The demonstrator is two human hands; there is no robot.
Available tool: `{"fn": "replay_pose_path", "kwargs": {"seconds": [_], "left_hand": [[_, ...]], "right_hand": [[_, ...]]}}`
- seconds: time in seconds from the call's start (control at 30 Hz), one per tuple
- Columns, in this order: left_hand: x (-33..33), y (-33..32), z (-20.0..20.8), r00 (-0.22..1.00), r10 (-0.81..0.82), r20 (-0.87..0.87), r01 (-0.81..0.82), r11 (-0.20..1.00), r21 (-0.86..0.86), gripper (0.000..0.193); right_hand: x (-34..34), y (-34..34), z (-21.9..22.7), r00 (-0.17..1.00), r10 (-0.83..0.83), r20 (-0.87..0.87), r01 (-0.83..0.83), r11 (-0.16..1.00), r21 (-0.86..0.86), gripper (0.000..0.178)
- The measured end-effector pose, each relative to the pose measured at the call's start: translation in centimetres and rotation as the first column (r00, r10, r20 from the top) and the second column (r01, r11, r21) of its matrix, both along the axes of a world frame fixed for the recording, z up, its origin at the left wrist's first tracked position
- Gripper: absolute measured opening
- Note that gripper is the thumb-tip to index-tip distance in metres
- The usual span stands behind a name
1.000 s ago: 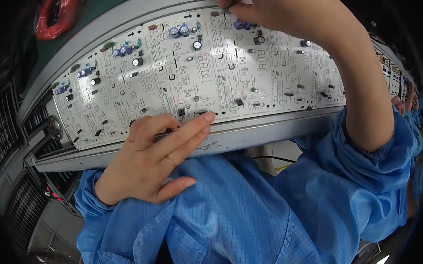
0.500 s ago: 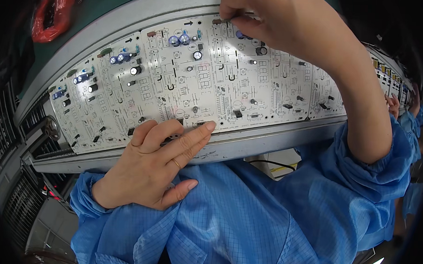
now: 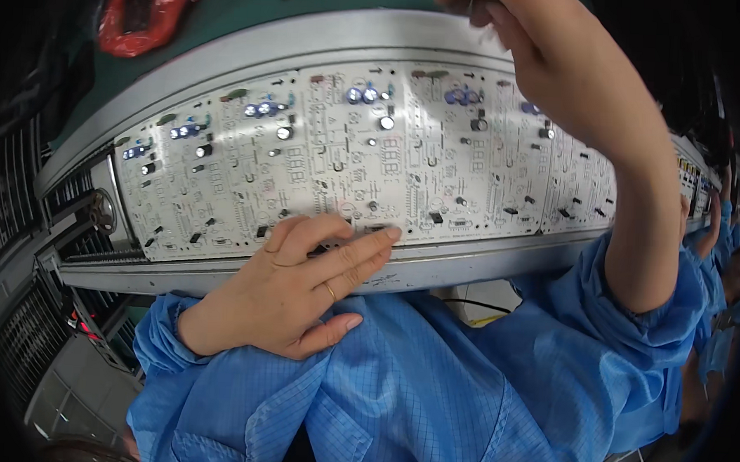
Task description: The person takes a circuit board from a rack, places it onto an assembly line conveyor, and inserts electronic components into the board by hand.
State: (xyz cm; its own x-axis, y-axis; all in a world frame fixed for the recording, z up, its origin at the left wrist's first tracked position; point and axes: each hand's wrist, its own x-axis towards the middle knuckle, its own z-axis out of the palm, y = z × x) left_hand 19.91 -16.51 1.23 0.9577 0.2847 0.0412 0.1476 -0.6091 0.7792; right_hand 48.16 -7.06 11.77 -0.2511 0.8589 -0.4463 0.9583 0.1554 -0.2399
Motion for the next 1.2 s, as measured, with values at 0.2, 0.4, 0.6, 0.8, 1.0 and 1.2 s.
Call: {"fn": "replay_pose_path", "kwargs": {"seconds": [0.2,0.4,0.6,0.8,1.0,1.2], "left_hand": [[-1.2,-0.5,-0.3,0.985,0.058,0.163,-0.065,0.997,0.035,0.051],[-3.5,0.2,0.8,0.941,0.264,0.214,-0.278,0.960,0.039,0.041],[-7.3,-0.7,0.0,0.810,0.508,0.293,-0.465,0.861,-0.208,0.028],[-8.3,-1.9,-1.5,0.827,0.469,0.311,-0.364,0.867,-0.340,0.025],[-8.3,-1.7,-1.9,0.821,0.462,0.334,-0.363,0.875,-0.320,0.026],[-8.3,-1.9,-2.0,0.816,0.469,0.338,-0.377,0.875,-0.304,0.025]], "right_hand": [[-2.2,-2.6,-5.6,0.763,-0.189,-0.618,0.270,0.962,0.039,0.013],[-3.1,-1.0,-6.9,0.805,0.149,-0.574,0.007,0.965,0.261,0.012],[-4.3,-1.2,-7.1,0.827,0.085,-0.556,0.063,0.968,0.242,0.010],[-4.9,-1.4,-8.1,0.842,0.049,-0.537,0.080,0.974,0.214,0.012],[-5.6,-1.6,-7.7,0.918,0.020,-0.396,0.064,0.978,0.198,0.013],[-5.6,-1.5,-8.4,0.907,0.056,-0.418,0.057,0.966,0.254,0.013]]}}
